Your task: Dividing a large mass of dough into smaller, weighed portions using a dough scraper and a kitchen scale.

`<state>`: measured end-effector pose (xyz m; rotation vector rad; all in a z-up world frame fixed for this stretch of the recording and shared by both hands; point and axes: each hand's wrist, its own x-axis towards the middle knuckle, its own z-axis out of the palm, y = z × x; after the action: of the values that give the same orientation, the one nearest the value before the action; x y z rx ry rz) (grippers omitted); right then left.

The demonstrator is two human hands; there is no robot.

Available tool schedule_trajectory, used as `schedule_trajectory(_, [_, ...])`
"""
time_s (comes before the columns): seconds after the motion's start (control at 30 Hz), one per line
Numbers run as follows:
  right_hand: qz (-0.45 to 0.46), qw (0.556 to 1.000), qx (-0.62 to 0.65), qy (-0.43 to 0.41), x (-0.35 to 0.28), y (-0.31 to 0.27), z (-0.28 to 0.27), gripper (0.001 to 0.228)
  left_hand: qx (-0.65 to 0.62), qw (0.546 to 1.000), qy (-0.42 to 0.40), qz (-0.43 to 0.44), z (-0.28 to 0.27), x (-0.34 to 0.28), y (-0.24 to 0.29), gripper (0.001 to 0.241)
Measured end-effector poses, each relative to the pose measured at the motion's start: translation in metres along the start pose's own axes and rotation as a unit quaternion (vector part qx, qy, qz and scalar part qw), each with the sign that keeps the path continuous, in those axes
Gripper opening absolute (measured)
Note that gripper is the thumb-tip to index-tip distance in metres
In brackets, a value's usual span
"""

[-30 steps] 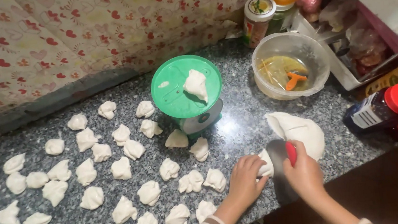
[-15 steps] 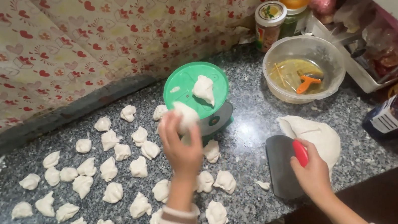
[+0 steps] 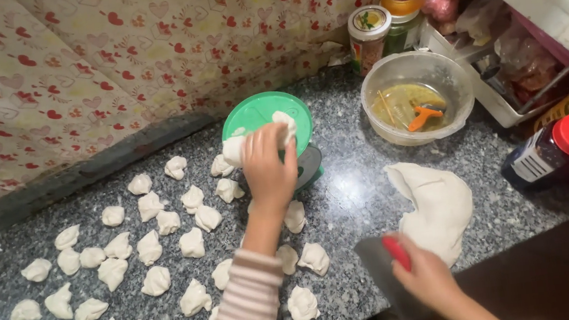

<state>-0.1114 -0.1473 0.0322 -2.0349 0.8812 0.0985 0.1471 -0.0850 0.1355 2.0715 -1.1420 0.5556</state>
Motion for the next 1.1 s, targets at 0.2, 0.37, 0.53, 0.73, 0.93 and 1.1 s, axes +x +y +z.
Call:
schedule_trajectory(0.2, [0.075,0.987,0.016,0.144,0.01,0.0,-0.024,0.044,-0.268,0.956,0.056,0.108,-0.023,-0.093,0.054,0.037])
schedule_trajectory(0.37, [0.048,0.992,-0.049,0.101,-0.007,-0.03,-0.037,0.047,-0.189,0.862,-0.444,-0.156,-0.004,-0.19,0.05,0.06])
schedule_trajectory(0.53, [-0.003,0.978,-0.204,0.032,-0.03,-0.032,-0.026,0.046,-0.237,0.887,-0.388,-0.086,-0.002,-0.201,0.051,0.042])
schedule_trajectory(0.73, [-0.076,0.954,-0.288,0.025,-0.032,-0.008,0.01,0.051,-0.227,0.881,-0.402,-0.098,-0.002,-0.201,0.057,0.035])
schedule_trajectory(0.93, [-0.091,0.94,-0.318,0.088,-0.003,-0.017,0.047,0.05,-0.28,0.914,-0.26,-0.137,-0.004,-0.223,0.053,0.029])
schedule_trajectory(1.1, [-0.011,0.961,-0.278,0.013,0.015,-0.059,0.035,0.048,-0.267,0.932,-0.127,-0.21,-0.036,-0.219,0.052,0.022])
